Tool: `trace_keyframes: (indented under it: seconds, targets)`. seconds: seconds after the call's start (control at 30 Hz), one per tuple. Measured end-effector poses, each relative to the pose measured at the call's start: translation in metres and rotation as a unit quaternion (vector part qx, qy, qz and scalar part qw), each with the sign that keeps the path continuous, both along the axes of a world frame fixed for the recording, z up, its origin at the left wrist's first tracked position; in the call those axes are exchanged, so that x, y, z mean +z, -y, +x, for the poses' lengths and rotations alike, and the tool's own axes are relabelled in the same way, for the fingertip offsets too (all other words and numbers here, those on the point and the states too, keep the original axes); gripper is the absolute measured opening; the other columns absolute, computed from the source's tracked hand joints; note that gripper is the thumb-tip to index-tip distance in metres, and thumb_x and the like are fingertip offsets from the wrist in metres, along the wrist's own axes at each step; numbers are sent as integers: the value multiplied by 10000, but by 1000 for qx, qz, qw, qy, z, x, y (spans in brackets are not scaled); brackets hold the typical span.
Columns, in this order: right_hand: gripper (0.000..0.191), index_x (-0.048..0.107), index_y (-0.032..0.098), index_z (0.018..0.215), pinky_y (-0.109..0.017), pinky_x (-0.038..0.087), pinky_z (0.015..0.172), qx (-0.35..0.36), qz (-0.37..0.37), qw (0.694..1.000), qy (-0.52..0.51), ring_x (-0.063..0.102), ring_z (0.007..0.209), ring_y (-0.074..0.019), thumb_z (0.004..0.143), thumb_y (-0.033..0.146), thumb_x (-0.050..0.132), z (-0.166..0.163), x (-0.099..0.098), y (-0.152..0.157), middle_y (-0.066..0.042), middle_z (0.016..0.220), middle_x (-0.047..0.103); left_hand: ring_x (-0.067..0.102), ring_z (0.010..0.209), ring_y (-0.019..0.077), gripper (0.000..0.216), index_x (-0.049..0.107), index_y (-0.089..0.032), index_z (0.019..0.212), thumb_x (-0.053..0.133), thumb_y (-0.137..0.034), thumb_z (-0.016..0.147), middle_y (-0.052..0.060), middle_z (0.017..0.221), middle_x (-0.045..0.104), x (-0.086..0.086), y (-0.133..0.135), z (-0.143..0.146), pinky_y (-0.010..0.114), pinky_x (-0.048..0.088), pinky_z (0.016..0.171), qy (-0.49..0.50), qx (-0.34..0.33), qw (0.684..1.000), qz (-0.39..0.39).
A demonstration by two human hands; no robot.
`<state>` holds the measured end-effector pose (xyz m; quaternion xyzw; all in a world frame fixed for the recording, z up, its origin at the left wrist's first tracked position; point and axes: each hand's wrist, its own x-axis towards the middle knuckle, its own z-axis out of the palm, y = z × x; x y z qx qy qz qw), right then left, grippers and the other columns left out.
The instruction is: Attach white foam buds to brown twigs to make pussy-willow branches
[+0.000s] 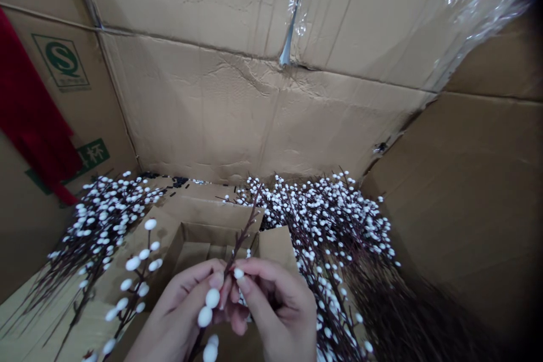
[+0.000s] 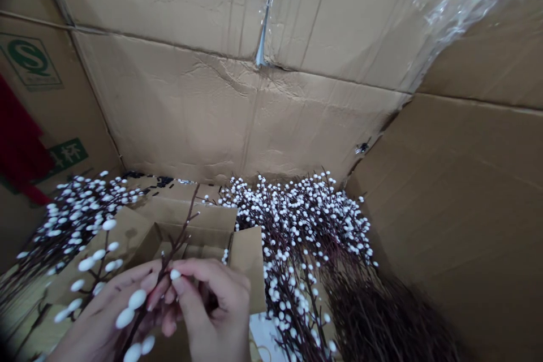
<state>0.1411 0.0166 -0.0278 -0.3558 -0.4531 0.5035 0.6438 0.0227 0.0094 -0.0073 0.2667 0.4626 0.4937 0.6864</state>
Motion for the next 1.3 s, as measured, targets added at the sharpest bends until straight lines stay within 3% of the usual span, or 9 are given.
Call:
trace_keyframes:
  seconds: [0.13,0.27,0.37,0.53,0.93,1.17,1.3]
  targets:
    - [166,789,298,842,-127,509,448,-36,65,995,70,627,426,-65,819,171,684,3,-1,-1,31,642,726,551,480,111,436,727,-188,601,863,-596,533,-12,516,612,-2,-5,3,167,378,381,22,-25,999,36]
    - [223,773,295,874,-122,527,505,-80,123,978,149,656,490,-73,823,117,650,7,-2,-2,41,663,741,549,510,96,466,697,-177,531,847,-617,544,-15,523,621,-3,-7,6,183,478,528,13,-22,997,70]
    - [229,758,279,898,-111,534,535,-106,162,958,211,674,526,-78,832,97,636,11,0,-3,40,671,744,533,498,100,493,682,-181,525,820,-653,554,-19,498,613,-2,-4,8,179,441,490,-32,-2,997,70]
    - [257,731,252,951,-113,562,603,-89,223,928,285,709,608,-92,841,53,612,20,3,-3,21,751,769,500,498,110,553,640,-180,504,789,-711,528,3,467,625,3,0,9,168,369,443,-60,-3,996,65]
    - [226,754,246,916,-180,548,566,-56,186,936,294,676,590,-124,866,97,591,19,2,-4,-3,717,751,508,522,147,537,670,-196,529,732,-724,609,10,487,638,0,-2,6,217,394,508,-93,-23,991,92]
    - [232,776,282,892,-218,558,596,-83,143,955,248,668,589,-141,868,136,596,12,-1,0,-6,717,756,491,500,144,495,654,-201,494,751,-662,647,14,480,625,1,-2,6,219,391,486,-99,-20,990,100]
    - [257,771,271,905,-204,570,629,-70,161,949,262,721,674,-151,847,91,597,16,2,-3,-11,773,780,511,500,146,459,690,-201,561,774,-648,625,15,475,635,0,1,8,210,389,465,-109,-5,992,65]
